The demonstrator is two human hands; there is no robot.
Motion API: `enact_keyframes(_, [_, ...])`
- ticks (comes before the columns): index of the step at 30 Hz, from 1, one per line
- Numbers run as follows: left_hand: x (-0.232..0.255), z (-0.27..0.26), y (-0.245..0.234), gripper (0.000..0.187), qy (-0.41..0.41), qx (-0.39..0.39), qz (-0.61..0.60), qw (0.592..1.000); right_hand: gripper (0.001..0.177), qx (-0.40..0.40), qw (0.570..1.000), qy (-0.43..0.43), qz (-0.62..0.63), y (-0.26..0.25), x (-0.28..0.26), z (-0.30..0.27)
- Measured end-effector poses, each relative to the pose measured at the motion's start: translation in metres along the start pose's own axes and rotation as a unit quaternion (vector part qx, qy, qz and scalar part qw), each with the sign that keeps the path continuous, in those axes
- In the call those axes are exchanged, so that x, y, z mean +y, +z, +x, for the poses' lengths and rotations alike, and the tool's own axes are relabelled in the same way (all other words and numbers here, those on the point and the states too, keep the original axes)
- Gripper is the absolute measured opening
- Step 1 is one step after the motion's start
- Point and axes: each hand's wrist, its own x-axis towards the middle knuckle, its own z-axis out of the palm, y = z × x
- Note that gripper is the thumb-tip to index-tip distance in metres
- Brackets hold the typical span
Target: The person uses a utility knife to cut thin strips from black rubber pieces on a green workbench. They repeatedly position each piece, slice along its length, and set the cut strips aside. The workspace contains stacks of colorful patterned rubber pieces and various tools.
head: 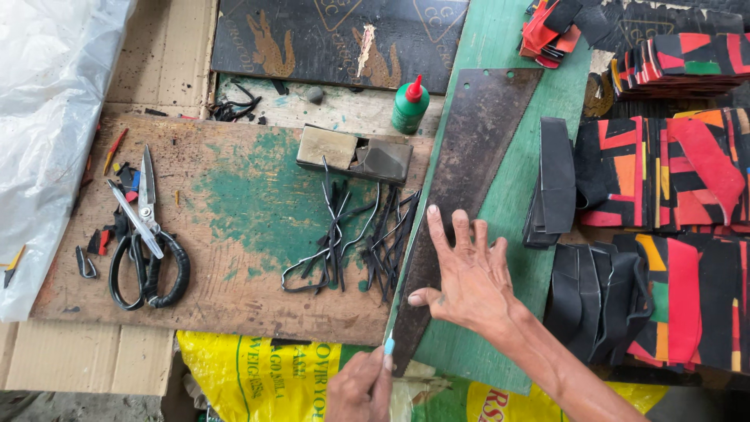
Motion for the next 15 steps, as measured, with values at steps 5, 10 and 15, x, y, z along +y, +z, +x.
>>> enact_keyframes(5, [0.036,0.041,-0.018,0.017,0.030,0.070,-0.038,0.996,0.136,0.001,0.997,-0.010,0.079,-0.001,0.010,0.001])
enact_keyframes(10, [0.055,0.134,0.022,0.016,-0.052,0.005,-0.103,0.993,0.131,0.043,0.993,-0.015,0.108,0.000,0.012,0.000])
enact_keyframes(15, [0.056,0.166,0.039,0.017,0.011,-0.007,-0.062,0.998,0.126,0.025,0.992,-0.008,0.121,-0.001,0.014,0.002])
